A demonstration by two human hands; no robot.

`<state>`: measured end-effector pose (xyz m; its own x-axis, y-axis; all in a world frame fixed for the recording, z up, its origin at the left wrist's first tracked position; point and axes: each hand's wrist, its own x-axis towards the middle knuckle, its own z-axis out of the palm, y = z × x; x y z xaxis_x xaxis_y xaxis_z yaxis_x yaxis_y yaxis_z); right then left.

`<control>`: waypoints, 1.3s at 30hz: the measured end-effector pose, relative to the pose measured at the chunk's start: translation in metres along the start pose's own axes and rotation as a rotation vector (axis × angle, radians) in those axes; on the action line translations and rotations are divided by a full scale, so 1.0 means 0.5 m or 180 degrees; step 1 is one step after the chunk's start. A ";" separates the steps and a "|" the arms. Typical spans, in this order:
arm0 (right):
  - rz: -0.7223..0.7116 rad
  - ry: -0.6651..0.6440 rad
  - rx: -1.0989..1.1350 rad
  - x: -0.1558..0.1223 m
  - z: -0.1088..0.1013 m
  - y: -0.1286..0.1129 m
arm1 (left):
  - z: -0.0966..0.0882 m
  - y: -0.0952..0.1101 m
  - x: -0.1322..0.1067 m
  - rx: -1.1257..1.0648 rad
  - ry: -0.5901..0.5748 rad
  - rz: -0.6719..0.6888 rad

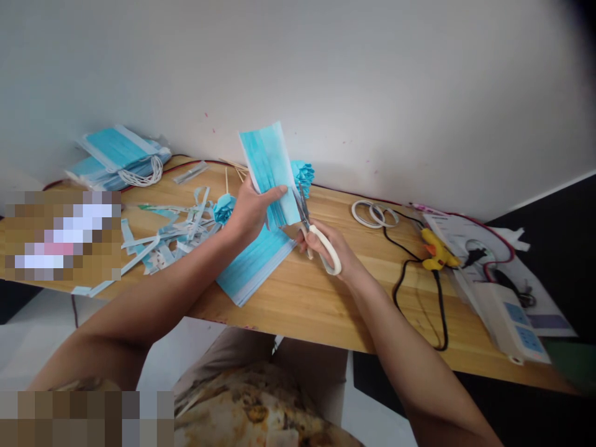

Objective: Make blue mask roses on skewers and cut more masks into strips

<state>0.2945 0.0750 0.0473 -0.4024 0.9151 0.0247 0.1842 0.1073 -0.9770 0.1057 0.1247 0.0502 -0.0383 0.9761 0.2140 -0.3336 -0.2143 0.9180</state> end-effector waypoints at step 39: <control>-0.0229 0.0303 0.0105 0.005 -0.003 0.005 | 0.026 -0.019 -0.033 0.0206 -0.0140 -0.0034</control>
<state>0.2955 0.0781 0.0455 -0.3262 0.9385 0.1134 0.1277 0.1626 -0.9784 0.1217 0.1101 0.0421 0.0068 0.9761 0.2173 -0.2720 -0.2073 0.9397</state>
